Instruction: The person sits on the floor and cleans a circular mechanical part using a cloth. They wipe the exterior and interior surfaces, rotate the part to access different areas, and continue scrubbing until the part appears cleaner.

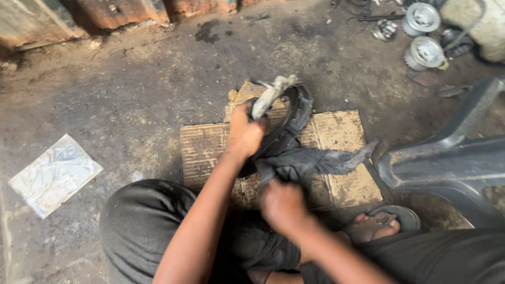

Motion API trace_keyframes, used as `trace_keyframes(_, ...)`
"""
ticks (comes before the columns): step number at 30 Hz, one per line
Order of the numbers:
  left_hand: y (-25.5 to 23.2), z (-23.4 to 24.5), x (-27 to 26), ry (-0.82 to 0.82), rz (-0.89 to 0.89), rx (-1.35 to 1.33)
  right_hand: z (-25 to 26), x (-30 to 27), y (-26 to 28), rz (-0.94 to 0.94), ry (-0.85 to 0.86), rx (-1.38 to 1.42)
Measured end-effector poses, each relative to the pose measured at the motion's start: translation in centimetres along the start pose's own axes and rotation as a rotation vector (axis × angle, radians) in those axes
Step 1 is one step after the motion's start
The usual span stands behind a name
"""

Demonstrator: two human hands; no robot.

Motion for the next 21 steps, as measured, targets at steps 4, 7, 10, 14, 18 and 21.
trace_keyframes(4, -0.2, -0.3, -0.4, 0.027, 0.033, 0.139, 1.5, 1.4, -8.4, -0.246, 0.096, 0.092)
trace_keyframes(7, -1.4, -0.5, -0.4, 0.021, -0.005, 0.245, -0.7, 0.9, -3.1, -0.319, 0.112, 0.193)
trace_keyframes(10, -1.6, -0.5, -0.5, 0.025, 0.009, 0.187, 0.3, -0.4, 0.4, -0.076, 0.006, 0.136)
trace_keyframes(14, -0.8, -0.2, -0.6, 0.014, 0.0, 0.114, 0.0, 1.5, -5.3, -0.258, 0.03, 0.004)
trace_keyframes(18, -1.4, -0.4, -0.4, -0.026, -0.084, 0.272, -0.2, -0.4, 3.0, -0.008, -0.085, 0.053)
trace_keyframes(21, 0.1, 0.5, -0.6, 0.018, 0.031, -0.001, 1.3, 1.3, -4.3, -0.107, 0.129, -0.028)
Point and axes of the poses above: each hand's wrist, its own x-axis towards the middle knuckle, its own z-axis out of the back of the hand, y = z × x, the point moved 8 cm from there along x, towards the middle knuckle, and after that the axes turned 14 degrees about y, right-handed, at the moved point
